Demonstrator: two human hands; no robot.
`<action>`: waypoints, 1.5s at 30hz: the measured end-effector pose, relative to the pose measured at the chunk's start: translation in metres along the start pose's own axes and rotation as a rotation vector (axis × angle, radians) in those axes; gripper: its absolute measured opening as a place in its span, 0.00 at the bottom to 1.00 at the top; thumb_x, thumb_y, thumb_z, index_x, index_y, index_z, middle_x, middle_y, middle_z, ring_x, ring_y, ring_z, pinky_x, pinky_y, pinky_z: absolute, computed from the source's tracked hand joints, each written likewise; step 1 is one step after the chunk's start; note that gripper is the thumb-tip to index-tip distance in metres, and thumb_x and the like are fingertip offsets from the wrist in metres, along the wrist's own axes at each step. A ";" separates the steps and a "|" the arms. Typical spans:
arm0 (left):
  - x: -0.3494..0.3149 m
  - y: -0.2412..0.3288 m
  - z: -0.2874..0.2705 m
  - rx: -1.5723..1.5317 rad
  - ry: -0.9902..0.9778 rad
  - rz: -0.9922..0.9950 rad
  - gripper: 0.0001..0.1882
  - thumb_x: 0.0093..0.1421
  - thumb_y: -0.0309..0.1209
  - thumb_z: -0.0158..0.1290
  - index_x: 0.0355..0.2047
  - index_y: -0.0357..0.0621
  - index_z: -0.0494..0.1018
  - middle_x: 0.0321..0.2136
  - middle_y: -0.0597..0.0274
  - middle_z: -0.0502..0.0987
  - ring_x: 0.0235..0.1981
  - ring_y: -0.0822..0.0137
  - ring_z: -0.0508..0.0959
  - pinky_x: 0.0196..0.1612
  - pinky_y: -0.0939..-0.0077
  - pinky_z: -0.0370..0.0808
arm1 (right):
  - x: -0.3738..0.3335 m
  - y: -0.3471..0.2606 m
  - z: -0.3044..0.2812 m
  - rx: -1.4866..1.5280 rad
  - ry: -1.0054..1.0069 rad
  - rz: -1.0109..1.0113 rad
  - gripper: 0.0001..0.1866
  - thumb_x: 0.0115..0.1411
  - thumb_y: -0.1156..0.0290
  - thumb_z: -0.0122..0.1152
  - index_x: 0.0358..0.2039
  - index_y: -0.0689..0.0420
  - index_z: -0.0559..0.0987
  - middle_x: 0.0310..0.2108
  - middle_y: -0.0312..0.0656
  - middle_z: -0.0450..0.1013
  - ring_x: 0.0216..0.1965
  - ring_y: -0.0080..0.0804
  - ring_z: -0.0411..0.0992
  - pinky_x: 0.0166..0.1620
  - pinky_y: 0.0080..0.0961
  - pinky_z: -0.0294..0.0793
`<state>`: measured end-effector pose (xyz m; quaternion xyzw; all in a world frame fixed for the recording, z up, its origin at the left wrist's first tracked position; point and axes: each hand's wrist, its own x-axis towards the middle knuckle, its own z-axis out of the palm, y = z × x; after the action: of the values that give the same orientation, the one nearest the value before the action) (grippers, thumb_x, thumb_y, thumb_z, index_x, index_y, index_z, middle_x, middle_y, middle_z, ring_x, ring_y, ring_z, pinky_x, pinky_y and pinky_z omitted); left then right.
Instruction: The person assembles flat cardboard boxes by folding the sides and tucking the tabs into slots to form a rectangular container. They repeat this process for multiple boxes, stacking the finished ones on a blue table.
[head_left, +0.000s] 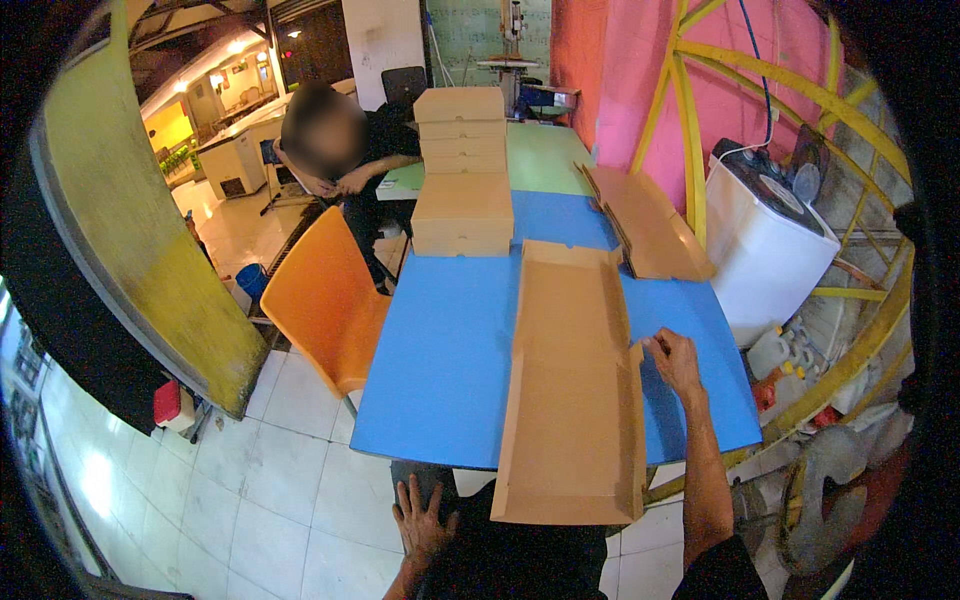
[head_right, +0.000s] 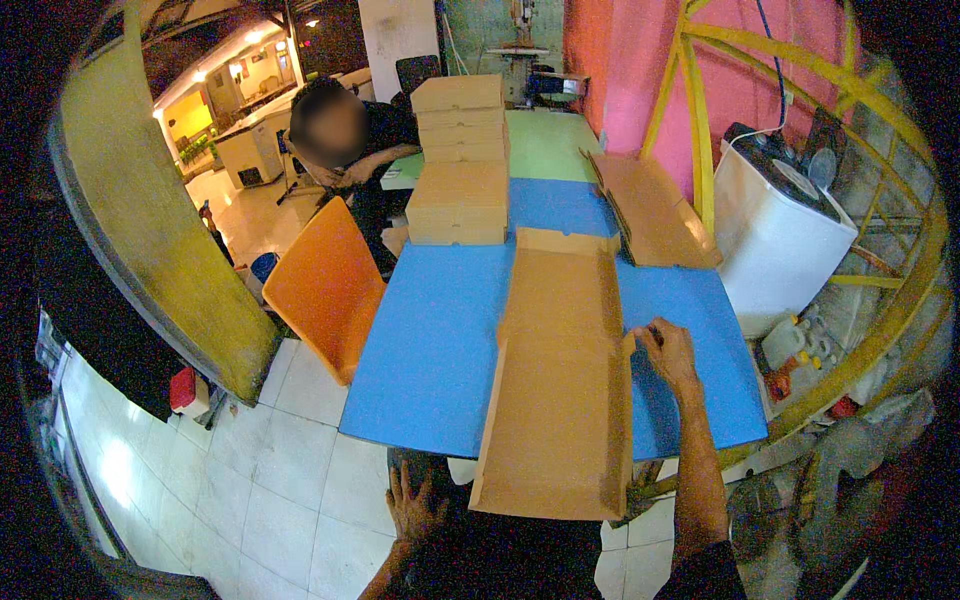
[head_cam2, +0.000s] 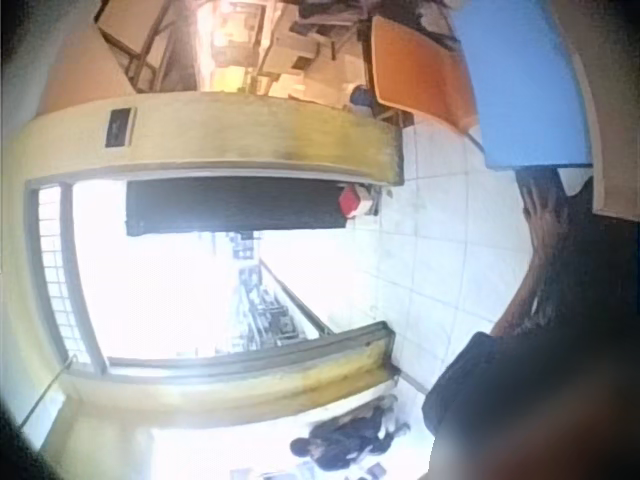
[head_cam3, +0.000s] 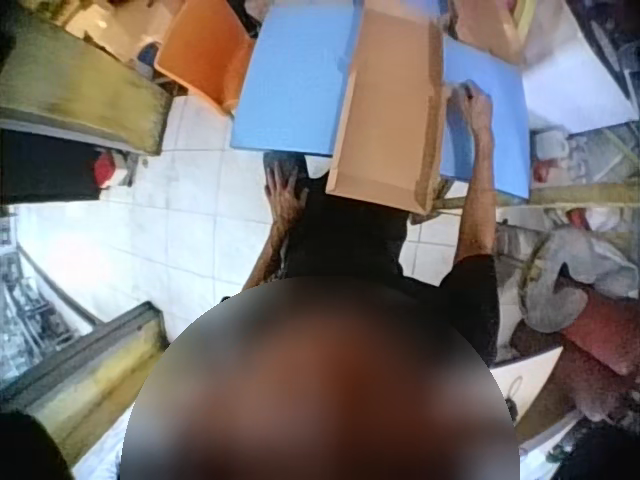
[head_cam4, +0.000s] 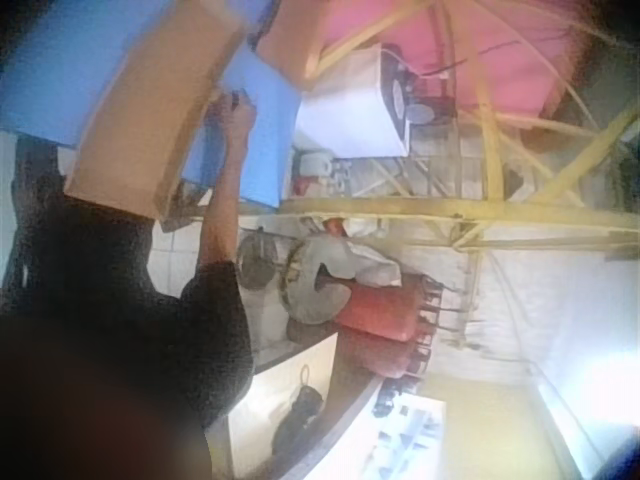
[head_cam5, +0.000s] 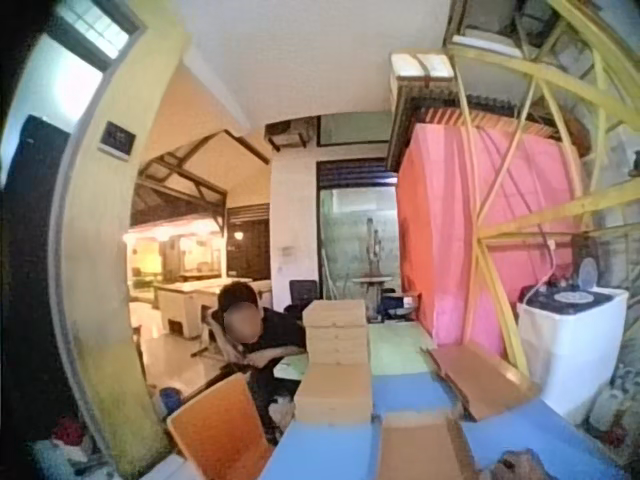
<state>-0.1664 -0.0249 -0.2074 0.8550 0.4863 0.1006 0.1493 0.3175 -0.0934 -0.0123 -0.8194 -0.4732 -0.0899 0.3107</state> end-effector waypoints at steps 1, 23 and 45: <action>0.000 0.000 0.000 0.001 0.000 -0.001 0.36 0.53 0.50 0.60 0.62 0.57 0.67 0.69 0.42 0.46 0.69 0.36 0.44 0.59 0.28 0.54 | -0.004 0.014 0.008 -0.003 0.011 0.010 0.17 0.61 0.60 0.62 0.23 0.61 0.75 0.19 0.52 0.72 0.19 0.50 0.70 0.26 0.41 0.68; 0.001 -0.005 0.009 -0.023 -0.003 0.002 0.36 0.54 0.50 0.60 0.62 0.60 0.66 0.70 0.44 0.44 0.69 0.35 0.44 0.59 0.24 0.53 | -0.022 0.051 0.036 -0.072 0.110 0.117 0.17 0.60 0.59 0.60 0.24 0.59 0.74 0.20 0.53 0.72 0.22 0.56 0.70 0.28 0.46 0.67; -0.001 0.005 0.001 -0.077 0.138 0.023 0.35 0.50 0.50 0.63 0.58 0.57 0.70 0.68 0.42 0.49 0.68 0.35 0.47 0.55 0.23 0.57 | -0.022 0.054 0.038 -0.070 0.143 0.057 0.17 0.60 0.61 0.61 0.23 0.63 0.74 0.20 0.54 0.71 0.22 0.54 0.69 0.28 0.44 0.66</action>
<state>-0.1624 -0.0283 -0.2067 0.8453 0.4812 0.1797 0.1469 0.3452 -0.1060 -0.0748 -0.8343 -0.4229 -0.1561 0.3173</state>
